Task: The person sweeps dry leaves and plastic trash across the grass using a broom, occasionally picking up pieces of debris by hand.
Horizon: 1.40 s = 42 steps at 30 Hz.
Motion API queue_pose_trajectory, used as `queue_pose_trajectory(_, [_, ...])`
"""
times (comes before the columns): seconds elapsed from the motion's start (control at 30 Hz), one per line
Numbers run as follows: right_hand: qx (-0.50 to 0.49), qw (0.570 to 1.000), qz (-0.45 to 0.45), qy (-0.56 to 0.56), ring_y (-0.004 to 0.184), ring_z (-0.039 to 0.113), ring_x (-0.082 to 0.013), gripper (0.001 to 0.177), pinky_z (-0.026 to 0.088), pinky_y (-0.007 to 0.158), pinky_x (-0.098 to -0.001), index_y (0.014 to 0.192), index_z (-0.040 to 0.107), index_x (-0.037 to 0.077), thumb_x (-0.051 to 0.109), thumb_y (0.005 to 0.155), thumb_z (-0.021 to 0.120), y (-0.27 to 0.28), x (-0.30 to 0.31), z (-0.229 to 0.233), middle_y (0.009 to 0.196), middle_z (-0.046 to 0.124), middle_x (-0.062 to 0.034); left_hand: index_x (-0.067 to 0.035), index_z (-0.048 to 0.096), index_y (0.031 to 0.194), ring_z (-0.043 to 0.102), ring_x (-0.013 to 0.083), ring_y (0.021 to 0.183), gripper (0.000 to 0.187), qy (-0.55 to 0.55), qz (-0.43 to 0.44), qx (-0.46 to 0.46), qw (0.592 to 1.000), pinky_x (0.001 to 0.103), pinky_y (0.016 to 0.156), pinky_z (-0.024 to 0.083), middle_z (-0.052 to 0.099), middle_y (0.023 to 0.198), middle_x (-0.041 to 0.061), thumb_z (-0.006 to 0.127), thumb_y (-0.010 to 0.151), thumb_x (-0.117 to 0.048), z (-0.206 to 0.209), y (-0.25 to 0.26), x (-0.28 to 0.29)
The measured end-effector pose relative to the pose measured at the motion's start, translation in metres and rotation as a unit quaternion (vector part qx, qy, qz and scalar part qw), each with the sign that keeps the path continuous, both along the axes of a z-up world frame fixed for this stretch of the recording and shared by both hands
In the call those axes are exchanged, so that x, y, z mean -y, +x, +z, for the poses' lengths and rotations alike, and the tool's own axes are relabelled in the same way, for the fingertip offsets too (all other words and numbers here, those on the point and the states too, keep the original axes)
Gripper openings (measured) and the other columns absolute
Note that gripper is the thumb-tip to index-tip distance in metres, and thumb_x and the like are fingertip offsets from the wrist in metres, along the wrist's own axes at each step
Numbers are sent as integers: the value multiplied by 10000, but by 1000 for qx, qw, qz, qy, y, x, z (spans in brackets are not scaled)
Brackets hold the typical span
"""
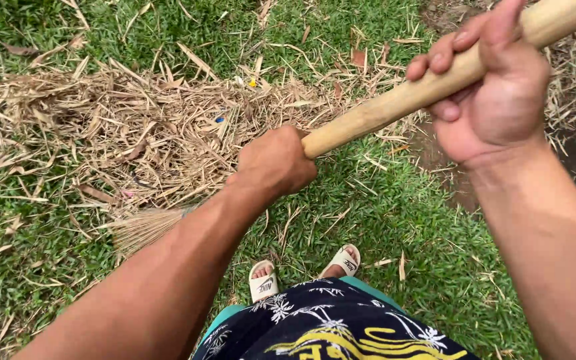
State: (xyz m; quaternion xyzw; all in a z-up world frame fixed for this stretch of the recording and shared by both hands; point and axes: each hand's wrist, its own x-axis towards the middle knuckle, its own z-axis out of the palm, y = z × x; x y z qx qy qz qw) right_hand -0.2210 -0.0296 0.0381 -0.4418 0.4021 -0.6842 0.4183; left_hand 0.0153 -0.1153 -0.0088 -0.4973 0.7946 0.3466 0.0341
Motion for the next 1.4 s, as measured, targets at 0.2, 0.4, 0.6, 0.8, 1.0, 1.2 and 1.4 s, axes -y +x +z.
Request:
queue_pose_trajectory(0.2, [92,968,147,180,1008,693,-189,297,524,632,-253,931,571,155,442,953,643,110,37,-69,978,702,-63,-91,707,1196,748,264,911,298,8,148,137,979,429,822,605,755,1068,152,646,941,-232,-83,96,12])
queue_pose_trajectory(0.4, [-245,938,149,193,686,682,-130,368,610,586,-266,1055,685,138,475,930,607,152,11,-63,1080,779,-11,-86,657,1231,715,311,1033,523,2,163,139,977,440,897,585,715,1136,178,727,881,-469,-162,112,34])
queue_pose_trajectory(0.6, [-382,922,62,-15,690,650,-143,352,556,592,-293,1013,702,86,425,1048,613,96,12,-4,964,765,-47,-165,737,1187,719,327,1062,477,-39,102,-43,993,456,959,555,745,1141,142,751,820,-469,-98,12,38])
queue_pose_trajectory(0.8, [-274,947,90,-144,939,704,-240,243,608,844,-345,1000,565,10,173,1165,493,41,8,48,954,646,-117,-202,712,1210,714,313,1029,452,-33,63,-146,987,462,938,542,743,1101,139,710,830,-446,-6,-23,21])
queue_pose_trajectory(1.0, [-147,980,39,-128,626,523,-172,470,404,610,-277,861,516,23,294,1234,427,-15,12,49,751,537,-128,-124,711,1177,746,294,958,462,-17,43,-55,997,448,889,583,755,1049,147,700,870,-469,34,-1,3])
queue_pose_trajectory(1.2, [-84,990,27,106,889,730,-178,240,558,555,-241,960,623,93,325,970,684,78,8,-23,968,735,-115,-73,666,1194,736,283,970,575,-15,-7,89,996,418,899,589,730,1088,138,813,795,-460,-91,12,44])
queue_pose_trajectory(1.4, [-278,953,-116,38,871,740,-175,316,590,611,-244,1008,632,80,393,1045,656,40,-51,8,989,755,-92,-63,723,1170,743,333,1032,579,-27,-112,-14,993,442,944,588,748,1130,182,799,771,-475,-120,-105,45])
